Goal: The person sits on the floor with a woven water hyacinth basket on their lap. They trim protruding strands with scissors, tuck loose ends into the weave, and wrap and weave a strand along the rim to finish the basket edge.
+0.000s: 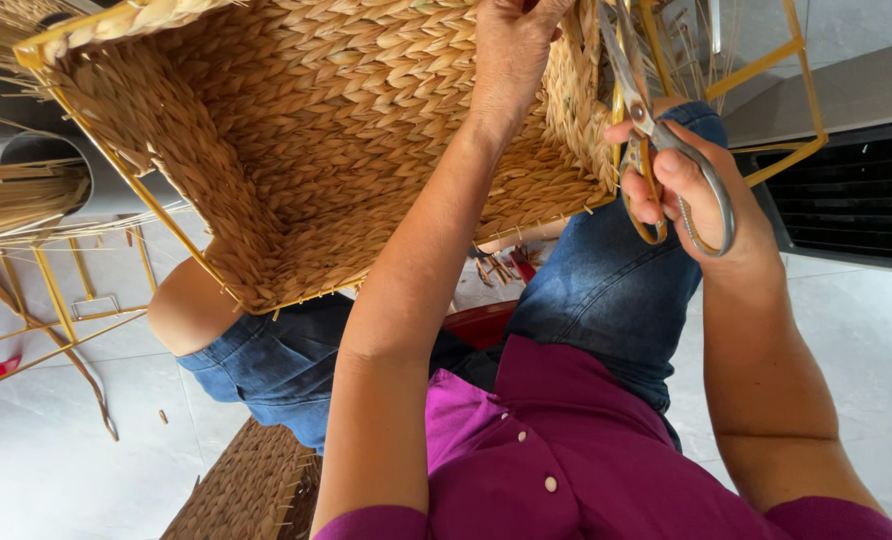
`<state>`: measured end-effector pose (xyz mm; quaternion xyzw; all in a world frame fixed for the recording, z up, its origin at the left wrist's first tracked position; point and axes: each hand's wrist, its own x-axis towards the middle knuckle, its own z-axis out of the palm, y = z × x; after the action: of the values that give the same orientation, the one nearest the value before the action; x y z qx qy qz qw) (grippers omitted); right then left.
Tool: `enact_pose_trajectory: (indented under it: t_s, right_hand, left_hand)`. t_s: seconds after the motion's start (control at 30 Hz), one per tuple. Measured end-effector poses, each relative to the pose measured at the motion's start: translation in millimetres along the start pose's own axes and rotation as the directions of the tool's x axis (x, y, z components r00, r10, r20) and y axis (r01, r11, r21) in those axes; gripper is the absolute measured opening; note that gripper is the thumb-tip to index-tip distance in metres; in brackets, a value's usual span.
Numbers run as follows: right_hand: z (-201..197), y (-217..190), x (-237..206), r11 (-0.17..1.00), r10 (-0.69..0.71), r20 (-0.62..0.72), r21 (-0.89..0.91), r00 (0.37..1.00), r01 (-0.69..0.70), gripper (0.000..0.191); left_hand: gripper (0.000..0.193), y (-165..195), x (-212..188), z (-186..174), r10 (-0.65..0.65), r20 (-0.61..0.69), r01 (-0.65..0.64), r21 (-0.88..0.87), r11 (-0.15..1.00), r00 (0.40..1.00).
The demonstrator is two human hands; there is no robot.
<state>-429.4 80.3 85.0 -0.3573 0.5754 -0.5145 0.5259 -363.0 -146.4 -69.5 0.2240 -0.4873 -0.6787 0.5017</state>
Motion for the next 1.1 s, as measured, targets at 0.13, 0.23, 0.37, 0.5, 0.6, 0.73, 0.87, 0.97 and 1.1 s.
enact_pose_trajectory:
  t_s: [0.13,0.23,0.37,0.5,0.6,0.73,0.87,0.97,1.1]
  right_hand:
    - [4,2,14,0.995,0.006,-0.038,-0.095,0.999,-0.01,0.063]
    - [7,1,24,0.999,0.024,-0.043,-0.046,0.999,-0.026,0.065]
    - [3,-4,18,0.997,0.022,-0.071,-0.074,0.997,-0.028,0.066]
    - [-4,-8,9,0.997,0.007,-0.074,-0.071,0.997,-0.013,0.066]
    - [-7,-10,14,0.998,0.001,-0.058,-0.068,0.998,-0.005,0.066]
    - [-4,-9,27,0.998,0.02,-0.114,-0.059,0.993,-0.027,0.059]
    - [1,-7,26,0.997,0.043,-0.155,-0.051,0.987,-0.051,0.051]
    - [2,-7,20,0.993,0.018,-0.111,-0.115,0.994,-0.031,0.051]
    - [1,-6,16,0.991,0.014,0.042,-0.13,0.999,-0.009,0.064]
  left_hand:
    - [0.021,-5,3,-5,-0.023,-0.019,0.024,0.04,0.999,1.0]
    - [0.02,-6,6,-6,0.027,-0.001,-0.027,-0.009,1.0,1.0]
    - [0.021,-2,4,2,0.007,-0.008,-0.007,0.047,0.999,1.0]
    - [0.02,3,2,11,-0.02,-0.005,0.021,0.075,0.997,1.0]
    - [0.021,4,2,11,0.005,0.012,-0.005,0.016,1.0,1.0]
    - [0.023,2,1,10,0.04,0.026,-0.038,-0.074,0.996,0.999]
    - [0.017,10,3,4,-0.051,-0.031,0.051,0.014,0.999,0.998]
    - [0.019,21,14,-13,-0.202,-0.166,0.208,0.014,0.978,0.965]
    - [0.028,20,31,-29,-0.209,-0.178,0.235,0.14,0.962,0.962]
